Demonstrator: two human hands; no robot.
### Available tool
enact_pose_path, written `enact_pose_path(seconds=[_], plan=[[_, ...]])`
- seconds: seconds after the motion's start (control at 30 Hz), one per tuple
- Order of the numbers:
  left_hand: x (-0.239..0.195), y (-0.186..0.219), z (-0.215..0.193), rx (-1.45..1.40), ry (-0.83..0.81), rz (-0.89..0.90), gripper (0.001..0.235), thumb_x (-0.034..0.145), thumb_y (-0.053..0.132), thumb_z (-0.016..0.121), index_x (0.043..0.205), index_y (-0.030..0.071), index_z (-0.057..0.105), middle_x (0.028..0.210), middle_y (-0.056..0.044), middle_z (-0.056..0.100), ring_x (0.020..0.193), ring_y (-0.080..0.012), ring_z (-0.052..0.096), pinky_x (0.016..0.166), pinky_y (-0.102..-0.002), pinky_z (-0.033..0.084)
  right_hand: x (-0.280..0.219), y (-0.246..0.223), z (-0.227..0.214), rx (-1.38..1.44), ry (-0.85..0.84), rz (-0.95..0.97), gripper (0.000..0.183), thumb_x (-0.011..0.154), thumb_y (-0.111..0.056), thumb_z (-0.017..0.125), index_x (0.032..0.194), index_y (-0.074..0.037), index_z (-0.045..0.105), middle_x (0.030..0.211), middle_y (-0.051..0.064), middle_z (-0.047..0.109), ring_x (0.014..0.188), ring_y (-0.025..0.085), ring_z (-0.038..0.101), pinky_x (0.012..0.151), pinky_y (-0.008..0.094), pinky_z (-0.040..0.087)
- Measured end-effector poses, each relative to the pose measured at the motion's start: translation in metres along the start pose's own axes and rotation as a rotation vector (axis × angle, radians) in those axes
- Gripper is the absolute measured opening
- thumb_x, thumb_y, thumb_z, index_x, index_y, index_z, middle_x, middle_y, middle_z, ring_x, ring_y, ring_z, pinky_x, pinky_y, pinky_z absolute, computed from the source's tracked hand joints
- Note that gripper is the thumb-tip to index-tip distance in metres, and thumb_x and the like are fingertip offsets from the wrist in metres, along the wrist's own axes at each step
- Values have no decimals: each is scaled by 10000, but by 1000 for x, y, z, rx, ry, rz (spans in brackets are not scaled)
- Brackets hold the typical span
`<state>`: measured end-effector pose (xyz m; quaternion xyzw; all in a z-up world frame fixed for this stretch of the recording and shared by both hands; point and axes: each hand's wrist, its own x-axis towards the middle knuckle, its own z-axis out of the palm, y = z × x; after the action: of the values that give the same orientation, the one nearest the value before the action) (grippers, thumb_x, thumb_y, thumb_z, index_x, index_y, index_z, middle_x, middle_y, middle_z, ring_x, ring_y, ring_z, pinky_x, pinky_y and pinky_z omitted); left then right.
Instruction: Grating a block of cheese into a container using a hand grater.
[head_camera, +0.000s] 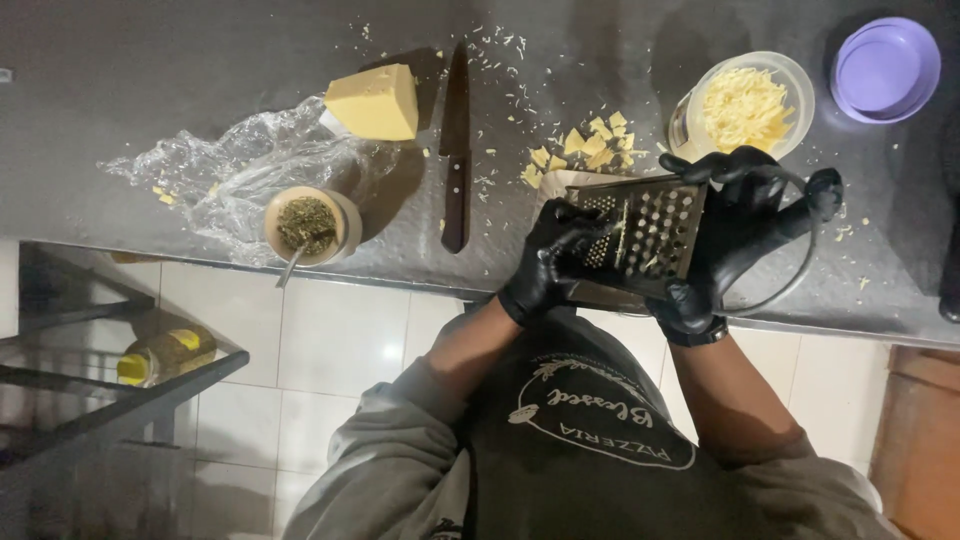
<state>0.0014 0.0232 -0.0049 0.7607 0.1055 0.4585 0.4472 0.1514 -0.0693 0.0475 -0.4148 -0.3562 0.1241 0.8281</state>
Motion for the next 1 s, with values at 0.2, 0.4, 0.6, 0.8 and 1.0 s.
enact_pose_path(seconds=[0.2,0.4,0.6,0.8,1.0], plan=[[-21,-14,11,28,-36,-50,419,841,71,646,1258,53,691,1155,-162,633,1128,-363,587,991,-458,512,2,5,-22,-305,12,-84,1055,1065,-51,854,1624,-499,79,1286,53,596,1091,209,636,898,393,633],[-11,3,4,98,-88,-55,497,784,37,629,1275,57,702,1106,-164,642,1056,-365,554,942,-476,462,6,7,-32,-245,66,-103,942,1071,-87,823,1591,-486,147,1369,74,649,1117,201,651,894,407,631],[-31,-18,6,48,-71,-82,371,792,0,591,1141,26,713,1089,-169,625,1059,-384,586,957,-454,484,0,23,-51,346,220,125,706,1052,-315,704,1596,-402,262,1314,98,632,1121,253,673,939,482,646],[-26,7,14,-1353,378,-903,299,939,-10,512,1195,72,643,1237,-137,614,1194,-277,625,1042,-415,508,6,17,-37,54,82,-14,787,1049,-180,725,1575,-436,198,1340,76,641,1144,218,684,936,470,672],[-63,-13,3,40,-125,-263,408,1111,29,491,1472,201,571,1270,-50,614,1135,-162,589,1018,-298,510,8,23,-37,-223,40,-124,732,1167,-92,669,1588,-454,191,1298,95,660,1053,225,665,849,381,619]])
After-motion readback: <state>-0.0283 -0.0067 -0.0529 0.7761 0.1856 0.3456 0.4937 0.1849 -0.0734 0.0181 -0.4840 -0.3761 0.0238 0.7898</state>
